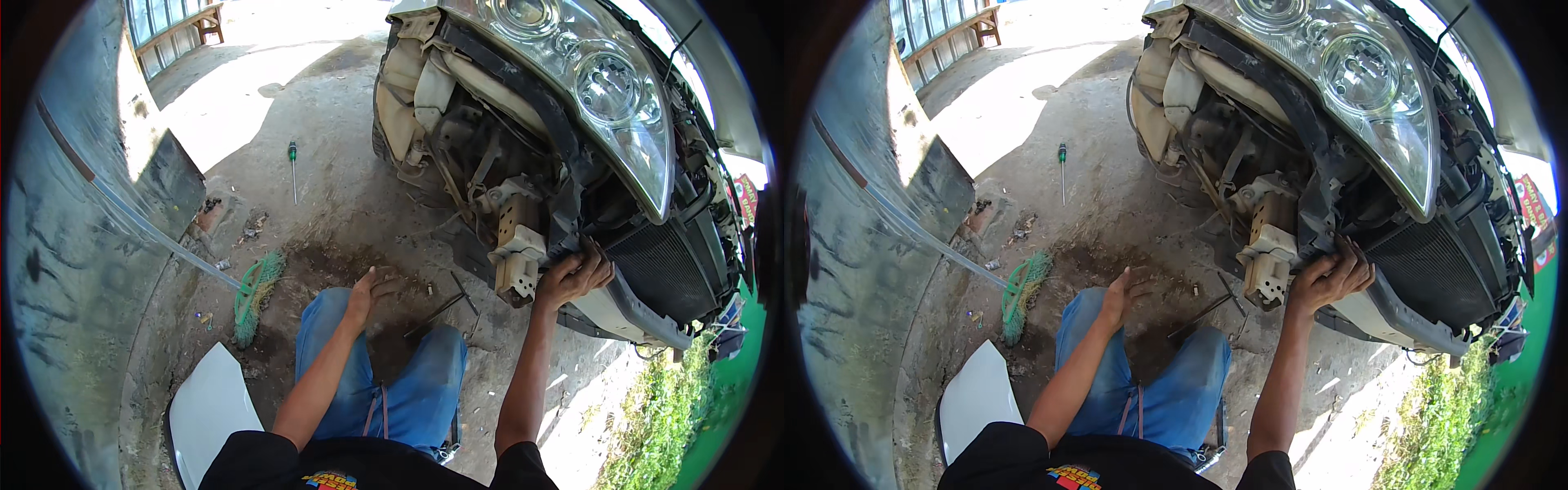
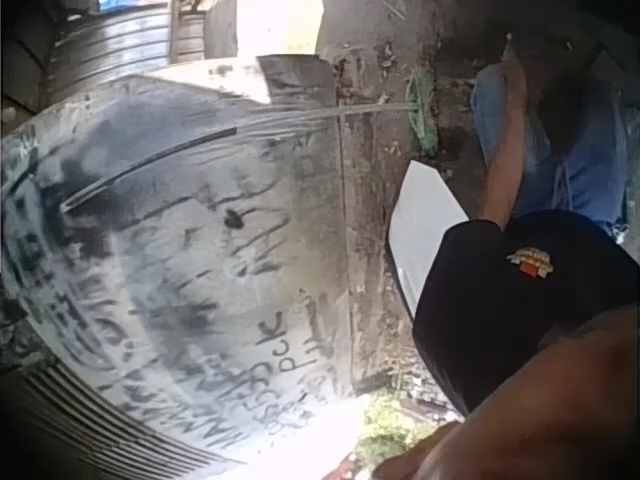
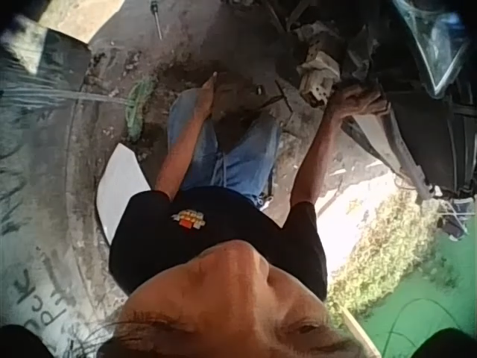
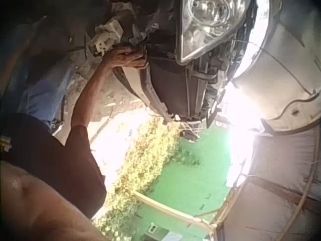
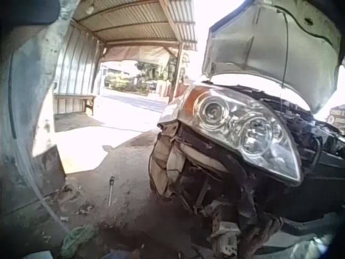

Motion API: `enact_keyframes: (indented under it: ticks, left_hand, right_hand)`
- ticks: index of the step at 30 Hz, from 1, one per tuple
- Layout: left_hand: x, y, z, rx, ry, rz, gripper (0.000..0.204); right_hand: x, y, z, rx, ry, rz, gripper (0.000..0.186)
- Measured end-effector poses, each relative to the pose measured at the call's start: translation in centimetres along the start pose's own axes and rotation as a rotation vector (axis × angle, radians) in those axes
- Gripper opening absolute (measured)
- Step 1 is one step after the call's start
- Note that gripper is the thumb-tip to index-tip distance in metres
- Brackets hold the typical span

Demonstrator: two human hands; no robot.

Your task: Repairing or adjusting the front bumper and headlight assembly of a car.

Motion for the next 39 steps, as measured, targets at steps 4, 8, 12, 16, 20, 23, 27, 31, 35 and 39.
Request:
enact_keyframes:
  ticks: [4, 8, 12, 16, 20, 23, 27, 31, 35, 39]
  left_hand:
    - [-1.4, -3.7, -0.9, 0.051, -0.117, 0.101, 0.064]
    - [-2.3, -4.1, 0.5, 0.046, -0.036, 0.133, 0.061]
    - [-2.3, -3.7, 3.1, 0.052, 0.069, 0.091, 0.06]
    - [-2.2, -3.8, 5.5, 0.041, 0.316, 0.063, 0.062]
    - [-2.8, -4.2, 6.3, -0.02, 0.747, 0.189, 0.065]
    - [-3.7, -4.6, 6.2, -0.092, 0.845, 0.256, 0.067]
    - [-4.8, -5.1, 6.1, -0.14, 0.982, 0.341, 0.066]
    - [-4.8, -5.3, 6.0, -0.112, 1.028, 0.382, 0.064]
    - [-4.3, -5.5, 5.4, -0.119, 1.068, 0.395, 0.064]
    - [-4.0, -5.8, 4.6, -0.113, 1.081, 0.387, 0.063]
  right_hand:
    - [-0.2, 0.0, 0.1, -0.005, 0.006, -0.017, 0.036]
    - [0.0, 0.2, 0.4, -0.016, 0.007, -0.011, 0.032]
    - [1.0, 0.6, 0.8, -0.051, 0.04, 0.078, 0.028]
    - [2.1, 1.0, 1.4, -0.081, 0.078, 0.152, 0.027]
    - [2.5, 1.2, 1.7, -0.091, 0.069, 0.182, 0.026]
    - [2.7, 1.2, 1.8, -0.094, 0.071, 0.203, 0.026]
    - [3.2, 1.2, 2.0, -0.11, 0.094, 0.24, 0.026]
    - [3.5, 1.1, 2.2, -0.117, 0.095, 0.246, 0.027]
    - [3.6, 1.0, 2.2, -0.11, 0.085, 0.258, 0.028]
    - [3.5, 0.7, 2.2, -0.117, 0.085, 0.283, 0.03]
Point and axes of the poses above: each hand's wrist, its own y-axis towards the middle knuckle, its own x-axis out of the back of the hand, z = x × y, the point moved 3 cm from there along y, towards the middle knuckle, and after that the axes turned 4 degrees about -x, right-handed, at the moved point
